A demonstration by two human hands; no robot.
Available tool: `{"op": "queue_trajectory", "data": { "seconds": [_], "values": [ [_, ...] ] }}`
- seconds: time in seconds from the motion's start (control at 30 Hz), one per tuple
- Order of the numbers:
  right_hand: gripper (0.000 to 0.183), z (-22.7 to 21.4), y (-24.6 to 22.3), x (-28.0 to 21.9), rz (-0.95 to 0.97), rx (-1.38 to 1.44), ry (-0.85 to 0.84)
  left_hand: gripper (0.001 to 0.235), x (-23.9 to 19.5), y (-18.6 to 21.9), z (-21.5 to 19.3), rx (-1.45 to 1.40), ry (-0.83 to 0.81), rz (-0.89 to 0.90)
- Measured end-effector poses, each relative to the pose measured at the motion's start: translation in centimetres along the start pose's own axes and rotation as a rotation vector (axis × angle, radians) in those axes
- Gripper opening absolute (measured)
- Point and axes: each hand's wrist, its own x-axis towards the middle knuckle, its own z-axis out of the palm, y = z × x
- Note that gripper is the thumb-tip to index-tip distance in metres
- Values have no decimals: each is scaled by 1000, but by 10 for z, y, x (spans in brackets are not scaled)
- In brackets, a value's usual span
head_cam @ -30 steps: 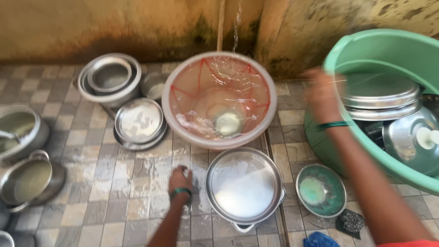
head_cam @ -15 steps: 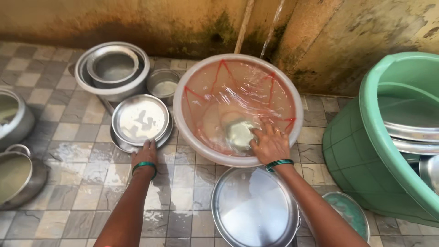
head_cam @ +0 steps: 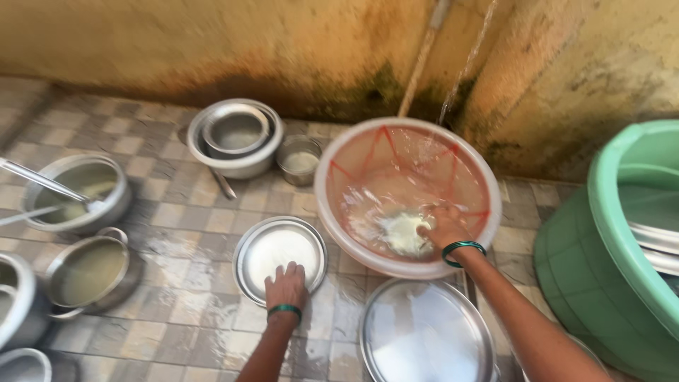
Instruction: The person washes various metal kitchen items including plates, bowls, and a divided tray using a scrubber and water from a tap. They scrub each item, rinse it under running water, and place the cleaned items into a green bucket.
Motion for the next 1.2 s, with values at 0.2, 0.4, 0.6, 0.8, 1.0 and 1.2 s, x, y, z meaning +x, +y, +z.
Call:
{"op": "queue_trajectory", "data": {
  "seconds": [0.2,0.4,0.6,0.8,1.0,1.2],
  "values": [
    [42,55,31,39,55,336,367,80,22,-49,18,-389,186,-605],
    [31,70,44,54,22,349,500,46,49,-83,52,-351,114,-857],
    [34,69,43,49,60,451,496,30,51,-114,32,-428,-41,-861],
    [30,53,38,60,304,915,295,21,37,-110,-32,-491,430,-345],
    [42,0,-74,21,472,1446,-676,19,8,-84,-78,-91,687,661],
    [55,-39,-166,-4,-412,752,-847,18,0,-61,-93,-84,506,835]
  ]
}}
